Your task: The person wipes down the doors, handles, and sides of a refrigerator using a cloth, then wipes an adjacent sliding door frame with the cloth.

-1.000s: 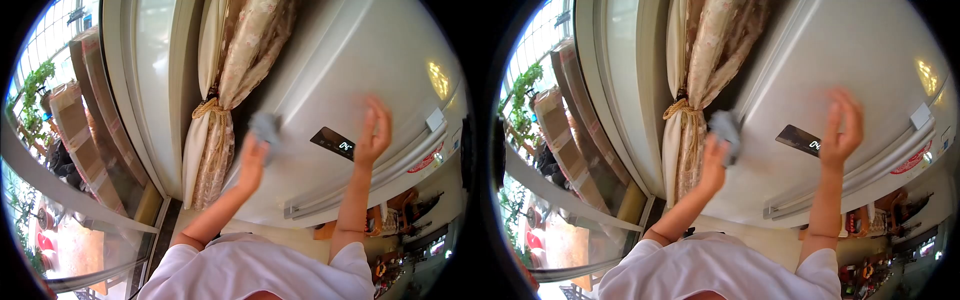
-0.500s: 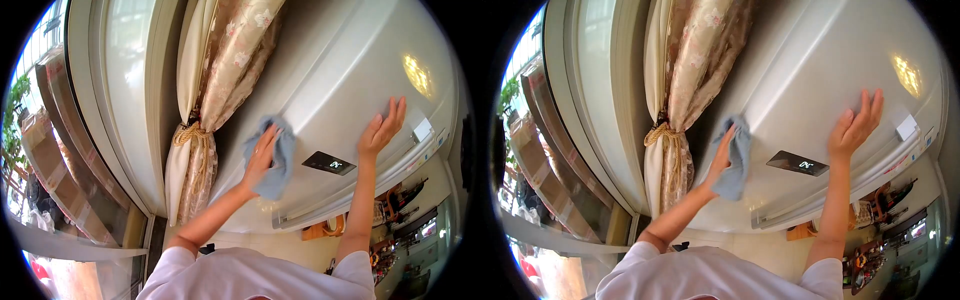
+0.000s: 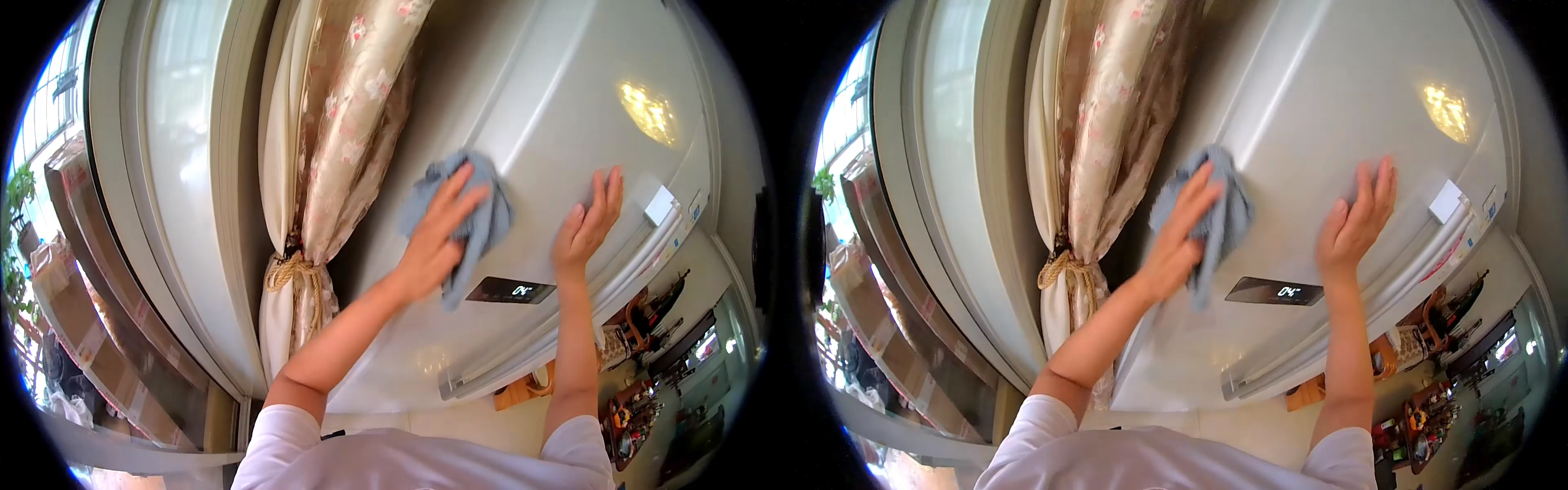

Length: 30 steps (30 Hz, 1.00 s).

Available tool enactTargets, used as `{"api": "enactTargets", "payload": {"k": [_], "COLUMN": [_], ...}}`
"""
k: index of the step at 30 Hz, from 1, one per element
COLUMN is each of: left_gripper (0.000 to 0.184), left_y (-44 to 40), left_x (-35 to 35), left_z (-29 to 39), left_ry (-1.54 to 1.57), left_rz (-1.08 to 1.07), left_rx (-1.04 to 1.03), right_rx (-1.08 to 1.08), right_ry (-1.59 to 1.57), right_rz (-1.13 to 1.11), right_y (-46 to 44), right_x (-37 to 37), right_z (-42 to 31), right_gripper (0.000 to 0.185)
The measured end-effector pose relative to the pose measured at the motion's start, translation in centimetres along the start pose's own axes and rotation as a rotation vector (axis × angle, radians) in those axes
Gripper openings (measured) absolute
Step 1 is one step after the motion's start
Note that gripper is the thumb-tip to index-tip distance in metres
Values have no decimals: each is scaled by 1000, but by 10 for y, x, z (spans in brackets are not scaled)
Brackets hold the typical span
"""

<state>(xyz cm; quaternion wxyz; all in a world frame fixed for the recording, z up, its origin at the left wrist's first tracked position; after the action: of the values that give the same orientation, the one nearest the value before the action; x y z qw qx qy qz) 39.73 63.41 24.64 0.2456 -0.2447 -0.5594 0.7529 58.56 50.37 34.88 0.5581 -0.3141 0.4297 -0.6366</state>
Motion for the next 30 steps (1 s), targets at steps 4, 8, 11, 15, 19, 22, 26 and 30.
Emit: {"api": "enactTargets", "payload": {"k": [4, 8, 11, 15, 19, 22, 26, 30], "left_gripper": [61, 68, 74, 77, 71, 73, 58, 57], "left_y": [-52, -73, -124, -178, -220, -270, -336, -317], "left_x": [-15, -23, -26, -16, -33, -38, -39, -68], "left_z": [-3, 43, 27, -3, 18, 14, 43, 76], "left_ry": [-51, -409, -482, -198, -273, -245, -140, -706], "left_rz": [79, -63, -12, 0, -26, 81, -32, 149], "left_rx": [26, -285, -171, -156, -232, -465, -270, -433], "right_rx": [-4, 3, 17, -11, -8, -3, 2, -33], "right_ry": [26, 56, 18, 17, 11, 26, 15, -33], "right_rz": [-11, 13, -56, -224, -17, 7, 10, -8], "right_y": [1, 1, -8, -26, -47, -44, -43, -42], "right_x": [1, -1, 12, 30, 9, 7, 7, 12], "right_z": [1, 6, 1, 32, 43, 43, 46, 45], "right_gripper": [42, 43, 45, 50, 52, 54, 55, 58]}}
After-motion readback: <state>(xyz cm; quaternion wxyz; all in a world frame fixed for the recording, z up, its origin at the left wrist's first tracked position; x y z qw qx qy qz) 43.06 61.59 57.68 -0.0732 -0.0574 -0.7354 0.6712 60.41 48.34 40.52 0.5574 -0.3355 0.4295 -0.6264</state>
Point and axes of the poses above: each hand's wrist, its own y-axis away from the middle knuckle, its own x-axis out of the back of the hand, z = x × y, the point moved 1 cm from there along -y, towards the middle knuckle, and after that the axes turned 4 degrees about z, right-handed, at the moved point
